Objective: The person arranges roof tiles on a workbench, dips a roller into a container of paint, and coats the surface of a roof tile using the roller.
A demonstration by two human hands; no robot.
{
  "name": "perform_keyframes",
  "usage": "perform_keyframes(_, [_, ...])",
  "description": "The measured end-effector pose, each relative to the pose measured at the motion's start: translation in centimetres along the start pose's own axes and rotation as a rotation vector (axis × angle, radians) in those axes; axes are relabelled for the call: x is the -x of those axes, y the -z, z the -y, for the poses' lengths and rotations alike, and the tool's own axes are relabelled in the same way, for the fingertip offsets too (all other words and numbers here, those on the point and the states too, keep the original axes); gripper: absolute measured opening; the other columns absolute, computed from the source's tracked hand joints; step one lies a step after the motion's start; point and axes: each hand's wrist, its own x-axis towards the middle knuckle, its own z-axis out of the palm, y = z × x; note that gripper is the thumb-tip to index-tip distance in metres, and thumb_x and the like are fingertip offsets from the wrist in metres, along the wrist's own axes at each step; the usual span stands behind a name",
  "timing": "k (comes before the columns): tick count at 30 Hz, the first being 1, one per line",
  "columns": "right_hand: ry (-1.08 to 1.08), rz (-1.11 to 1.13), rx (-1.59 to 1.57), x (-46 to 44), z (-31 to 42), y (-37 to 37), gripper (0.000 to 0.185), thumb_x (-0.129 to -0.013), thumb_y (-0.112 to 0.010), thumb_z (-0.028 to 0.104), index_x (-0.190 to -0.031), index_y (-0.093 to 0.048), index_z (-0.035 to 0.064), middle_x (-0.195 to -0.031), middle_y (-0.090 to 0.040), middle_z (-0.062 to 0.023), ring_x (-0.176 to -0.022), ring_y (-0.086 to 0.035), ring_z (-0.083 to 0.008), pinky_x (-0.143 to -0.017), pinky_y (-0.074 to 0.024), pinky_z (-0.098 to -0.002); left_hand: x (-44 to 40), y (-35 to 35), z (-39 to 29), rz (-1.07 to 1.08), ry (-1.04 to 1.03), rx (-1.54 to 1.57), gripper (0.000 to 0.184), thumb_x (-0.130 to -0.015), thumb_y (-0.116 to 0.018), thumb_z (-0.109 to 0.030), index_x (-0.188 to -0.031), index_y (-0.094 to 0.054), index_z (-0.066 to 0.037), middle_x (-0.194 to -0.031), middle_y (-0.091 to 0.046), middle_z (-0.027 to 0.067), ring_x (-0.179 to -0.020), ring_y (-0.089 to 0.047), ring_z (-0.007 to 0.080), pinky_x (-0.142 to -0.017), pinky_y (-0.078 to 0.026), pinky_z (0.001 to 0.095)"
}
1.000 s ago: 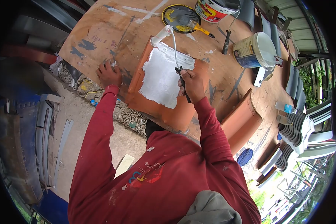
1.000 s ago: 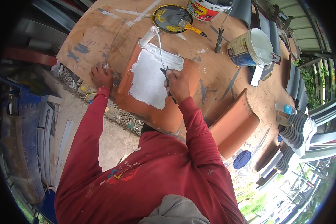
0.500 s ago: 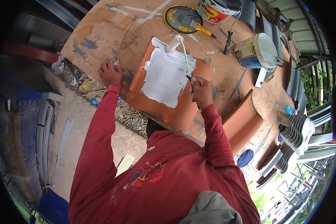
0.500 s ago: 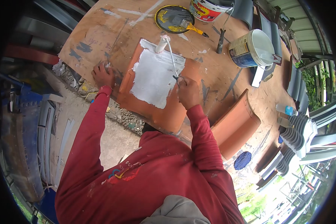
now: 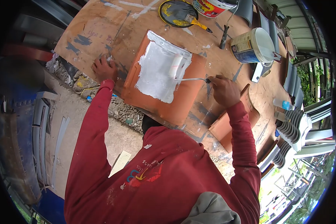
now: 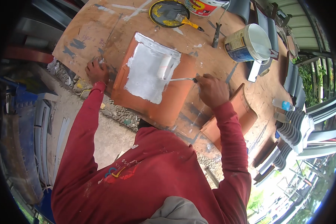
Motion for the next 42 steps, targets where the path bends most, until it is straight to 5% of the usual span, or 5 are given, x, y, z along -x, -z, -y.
perform_keyframes(8, [0.064,-0.153,-0.295,-6.3,5.0,-6.1,0.016,-0.093,-0.068,0.019,-0.107,-0.076,0.0139,-0.098,-0.073,-0.0086,-0.086,-0.07,-0.036,-0.073,-0.0561,-0.0467,0.0,-0.5,0.6,-0.029,-0.015,0.022,0.043,-0.091,-0.063,-0.035,-0.126,-0.064,-0.01,-0.126,-0.055,0.0173,-0.116,-0.051,0.0418,-0.102,-0.044,0.0544])
perform_keyframes(21, [-0.109,0.156,0.023,-0.8,0.8,3.3,0.018,-0.092,-0.068,0.018,-0.107,-0.077,0.0128,-0.097,-0.074,-0.0134,-0.089,-0.071,-0.0383,-0.076,-0.0567,-0.0483,-0.1,0.2,0.1,0.0,-0.012,0.023,0.043,-0.091,-0.063,-0.033,-0.127,-0.064,-0.009,-0.125,-0.054,0.0181,-0.115,-0.051,0.0424,-0.101,-0.045,0.0543])
perform_keyframes(27, [-0.07,-0.021,-0.3,-3.1,4.0,-5.0,0.018,-0.093,-0.066,0.019,-0.106,-0.077,0.0136,-0.095,-0.073,-0.0147,-0.086,-0.071,-0.0394,-0.074,-0.0568,-0.0494,-0.2,0.0,0.3,-0.004,-0.016,0.011,0.044,-0.091,-0.063,-0.033,-0.127,-0.064,-0.008,-0.127,-0.054,0.018,-0.115,-0.051,0.0422,-0.101,-0.045,0.0533])
perform_keyframes(37, [-0.261,0.15,-0.141,3.3,1.5,6.5,0.021,-0.09,-0.066,0.018,-0.105,-0.08,0.0129,-0.096,-0.073,-0.0158,-0.089,-0.071,-0.0389,-0.078,-0.0559,-0.0476,-0.1,-0.7,0.5,-0.003,-0.015,0.008,0.042,-0.091,-0.065,-0.032,-0.128,-0.065,-0.012,-0.127,-0.055,0.0168,-0.116,-0.051,0.042,-0.101,-0.045,0.0536])
perform_keyframes(42, [-0.256,0.105,-0.147,1.3,0.8,2.3,0.02,-0.09,-0.068,0.02,-0.105,-0.08,0.0129,-0.096,-0.073,-0.0153,-0.089,-0.071,-0.038,-0.078,-0.0553,-0.0483,0.0,-0.5,0.5,-0.004,-0.007,-0.002,0.042,-0.091,-0.064,-0.033,-0.129,-0.065,-0.014,-0.127,-0.055,0.0162,-0.115,-0.051,0.0417,-0.101,-0.045,0.0535])
